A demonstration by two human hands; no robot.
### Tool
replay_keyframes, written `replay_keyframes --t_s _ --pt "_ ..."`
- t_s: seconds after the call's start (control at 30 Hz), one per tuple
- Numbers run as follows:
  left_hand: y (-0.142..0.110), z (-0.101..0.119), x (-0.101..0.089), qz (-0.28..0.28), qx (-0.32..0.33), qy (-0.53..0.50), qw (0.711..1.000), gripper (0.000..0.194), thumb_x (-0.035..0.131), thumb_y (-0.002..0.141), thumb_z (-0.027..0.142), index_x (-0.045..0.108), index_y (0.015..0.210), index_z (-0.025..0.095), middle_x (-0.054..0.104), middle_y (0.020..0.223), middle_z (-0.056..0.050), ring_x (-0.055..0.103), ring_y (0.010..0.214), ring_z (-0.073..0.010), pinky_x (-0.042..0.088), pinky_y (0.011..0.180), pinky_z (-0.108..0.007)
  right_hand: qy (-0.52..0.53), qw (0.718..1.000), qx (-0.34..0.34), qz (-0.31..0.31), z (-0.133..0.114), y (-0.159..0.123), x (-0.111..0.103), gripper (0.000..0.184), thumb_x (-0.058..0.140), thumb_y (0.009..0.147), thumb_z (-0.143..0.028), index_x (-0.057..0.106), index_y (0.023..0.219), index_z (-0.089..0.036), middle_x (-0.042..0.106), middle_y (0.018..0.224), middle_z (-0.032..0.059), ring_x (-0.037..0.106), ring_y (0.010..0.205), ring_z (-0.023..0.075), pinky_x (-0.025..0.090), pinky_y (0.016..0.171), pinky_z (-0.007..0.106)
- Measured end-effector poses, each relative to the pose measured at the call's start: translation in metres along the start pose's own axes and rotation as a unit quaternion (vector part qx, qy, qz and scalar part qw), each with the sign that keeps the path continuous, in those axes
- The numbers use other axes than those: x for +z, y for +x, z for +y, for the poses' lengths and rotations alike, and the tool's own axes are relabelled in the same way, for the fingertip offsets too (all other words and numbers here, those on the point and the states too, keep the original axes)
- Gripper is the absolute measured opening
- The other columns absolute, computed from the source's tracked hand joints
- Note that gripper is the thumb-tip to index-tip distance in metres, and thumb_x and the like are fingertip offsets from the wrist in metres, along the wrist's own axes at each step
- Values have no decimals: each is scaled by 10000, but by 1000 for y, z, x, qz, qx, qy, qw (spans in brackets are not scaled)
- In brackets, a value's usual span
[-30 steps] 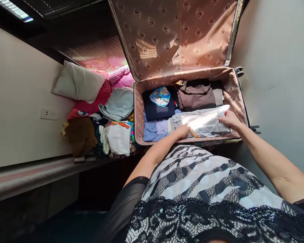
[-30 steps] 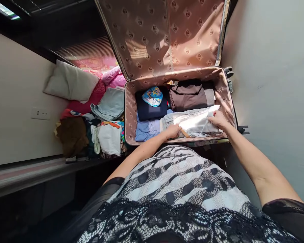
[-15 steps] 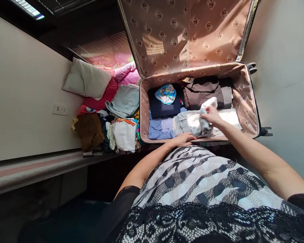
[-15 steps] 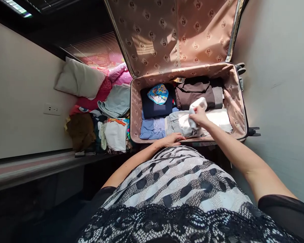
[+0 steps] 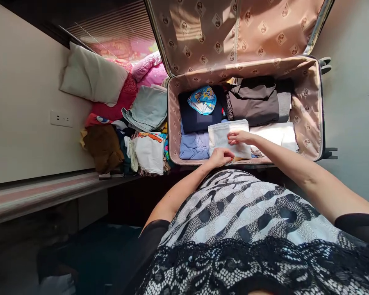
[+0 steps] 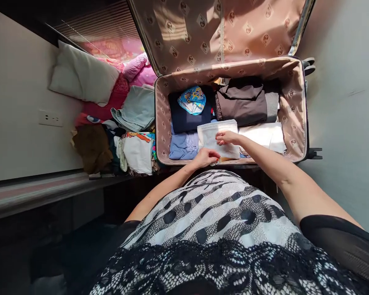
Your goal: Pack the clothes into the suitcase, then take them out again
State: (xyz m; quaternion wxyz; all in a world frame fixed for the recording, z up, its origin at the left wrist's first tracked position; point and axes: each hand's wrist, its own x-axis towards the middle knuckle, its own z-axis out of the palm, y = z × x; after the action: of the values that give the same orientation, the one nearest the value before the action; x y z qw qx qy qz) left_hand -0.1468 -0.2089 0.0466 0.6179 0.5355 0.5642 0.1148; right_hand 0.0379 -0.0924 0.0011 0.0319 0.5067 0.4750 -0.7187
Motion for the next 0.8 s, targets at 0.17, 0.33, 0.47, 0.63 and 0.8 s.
replay_keyframes --t_s 0.17,0.33,0.47,0.63,0.8 --pt "2 14 -4 20 -12 9 1000 264 780 739 -12 872 876 194 716 674 25 677 698 -153 585 886 -305 -67 995 -42 60 10 -29 -8 230 700 979 -313 678 1121 -134 719 909 73 615 790 145 506 782 273" --pt "1 21 6 82 -77 -26 993 183 813 719 0 799 786 170 649 634 32 655 689 -158 587 862 -323 -150 970 -159 -106 11 -71 11 536 794 866 -400 720 1334 -147 769 1063 78 653 866 193 521 818 310" --pt "2 19 18 120 -157 -150 969 196 806 735 27 683 806 161 674 724 14 651 698 -145 590 761 -301 -181 961 -188 -93 19 -86 34 955 912 755 -451 566 1603 -180 760 1180 102 694 901 224 553 873 362" --pt "9 25 6 84 -94 0 992 431 869 684 44 652 1036 165 677 860 16 643 789 -158 565 788 -292 -69 972 -218 -64 29 -79 30 912 933 753 -490 546 1530 -209 747 1206 103 665 840 182 575 822 364" --pt "12 39 -13 -30 25 119 992 514 836 756 73 640 1221 167 702 881 16 679 819 -190 544 830 -307 45 969 -237 -61 34 -75 11 637 924 755 -430 533 1218 -233 775 1111 72 634 796 144 542 748 306"
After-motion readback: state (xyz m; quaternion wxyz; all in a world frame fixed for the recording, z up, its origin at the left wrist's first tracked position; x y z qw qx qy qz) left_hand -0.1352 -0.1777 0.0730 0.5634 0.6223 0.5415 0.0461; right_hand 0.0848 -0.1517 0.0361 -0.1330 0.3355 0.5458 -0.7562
